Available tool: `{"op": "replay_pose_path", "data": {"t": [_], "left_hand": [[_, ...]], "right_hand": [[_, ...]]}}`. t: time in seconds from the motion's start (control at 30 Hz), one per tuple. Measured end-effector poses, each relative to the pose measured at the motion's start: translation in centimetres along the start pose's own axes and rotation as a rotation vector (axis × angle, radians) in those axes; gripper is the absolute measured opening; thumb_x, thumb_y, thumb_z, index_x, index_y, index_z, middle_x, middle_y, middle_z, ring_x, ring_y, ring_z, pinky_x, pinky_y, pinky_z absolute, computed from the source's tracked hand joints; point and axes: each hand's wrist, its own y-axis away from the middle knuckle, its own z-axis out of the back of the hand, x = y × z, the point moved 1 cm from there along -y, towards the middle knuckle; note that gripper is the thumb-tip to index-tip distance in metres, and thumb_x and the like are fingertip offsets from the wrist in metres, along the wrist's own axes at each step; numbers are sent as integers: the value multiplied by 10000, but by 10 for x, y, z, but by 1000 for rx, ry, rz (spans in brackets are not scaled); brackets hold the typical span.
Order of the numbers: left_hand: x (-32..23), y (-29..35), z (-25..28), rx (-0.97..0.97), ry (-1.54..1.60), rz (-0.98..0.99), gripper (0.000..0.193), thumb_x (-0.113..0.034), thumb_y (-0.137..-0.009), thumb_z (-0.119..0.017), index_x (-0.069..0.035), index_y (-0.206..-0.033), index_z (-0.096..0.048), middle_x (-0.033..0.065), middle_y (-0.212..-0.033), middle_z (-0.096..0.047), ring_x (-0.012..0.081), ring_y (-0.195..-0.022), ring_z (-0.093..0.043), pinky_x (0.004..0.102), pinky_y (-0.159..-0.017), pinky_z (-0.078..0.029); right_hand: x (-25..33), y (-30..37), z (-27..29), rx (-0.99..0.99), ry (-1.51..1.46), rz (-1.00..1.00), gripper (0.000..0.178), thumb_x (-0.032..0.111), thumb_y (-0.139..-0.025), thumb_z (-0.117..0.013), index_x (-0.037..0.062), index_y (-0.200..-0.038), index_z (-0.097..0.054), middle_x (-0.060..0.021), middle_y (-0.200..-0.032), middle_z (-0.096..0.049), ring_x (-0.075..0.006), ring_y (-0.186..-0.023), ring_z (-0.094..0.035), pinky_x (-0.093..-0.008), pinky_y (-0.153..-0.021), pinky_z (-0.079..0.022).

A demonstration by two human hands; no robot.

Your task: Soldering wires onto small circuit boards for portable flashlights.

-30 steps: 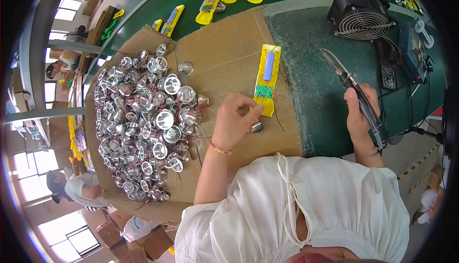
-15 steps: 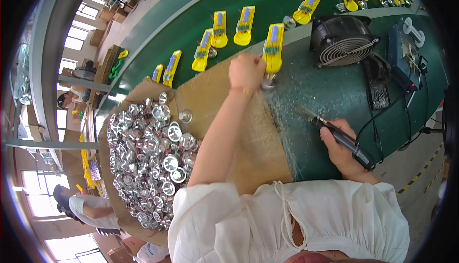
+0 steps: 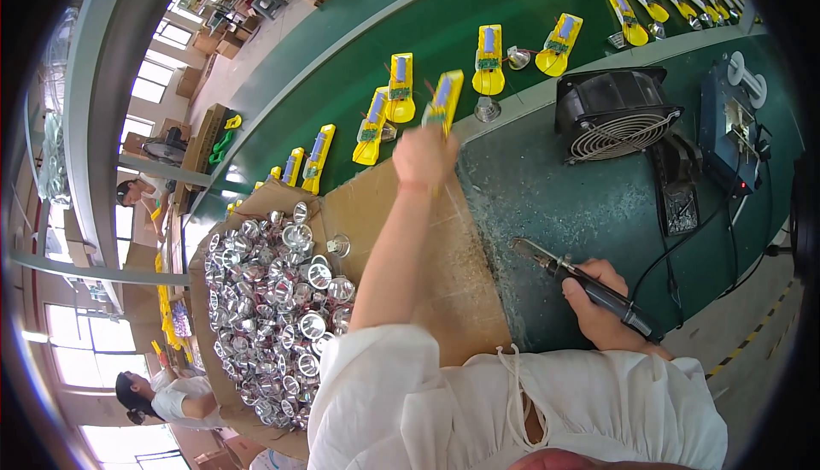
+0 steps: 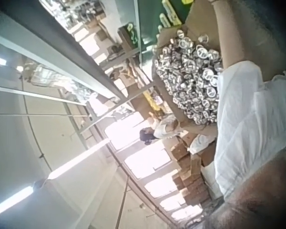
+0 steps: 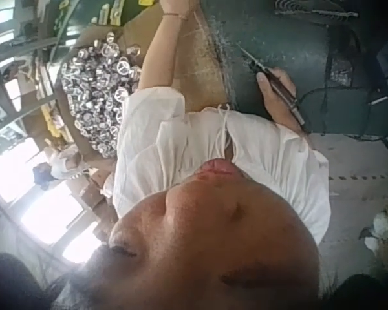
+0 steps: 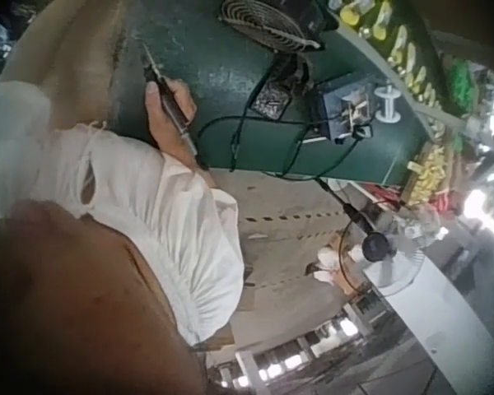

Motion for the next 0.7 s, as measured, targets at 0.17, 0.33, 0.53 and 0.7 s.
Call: {"op": "replay_pose_path", "data": {"t": [0.17,0.33,0.53,0.7], "left_hand": [[11,155,26,-79,-27,-62,270,-337,-763,-615,-98,-640,-596,122,-564,-579,296,-477,-579,393,-451,-469],[-37,195,84,271,896,-166,112,-145,-785,-645,-38,-815,-651,87,-693,-595,197,-592,-574,283,-534,-449],[-158,232,148,1165,1334,-1195,215,-254,-811,-592,-39,-826,-590,98,-783,-577,207,-710,-539,314,-683,-427],[-249,295,58,856,1349,-1000,203,-245,-799,-600,-44,-831,-591,96,-791,-578,214,-717,-540,319,-685,-428]], "right_hand": [[-9,5,-3,-5,-3,22,121,49,-791,-636,13,-854,-539,-61,-687,-564,-102,-584,-518,-250,-537,-410],[-26,11,-2,-102,-26,-15,125,73,-805,-618,6,-849,-522,-43,-667,-563,-90,-586,-541,-228,-536,-437],[-32,11,-27,-120,-61,34,117,72,-817,-613,-4,-886,-556,-40,-680,-558,-80,-574,-518,-211,-537,-428],[-33,11,13,-286,104,88,158,152,-869,-553,1,-913,-549,-23,-668,-534,-72,-582,-497,-188,-540,-395]]}}
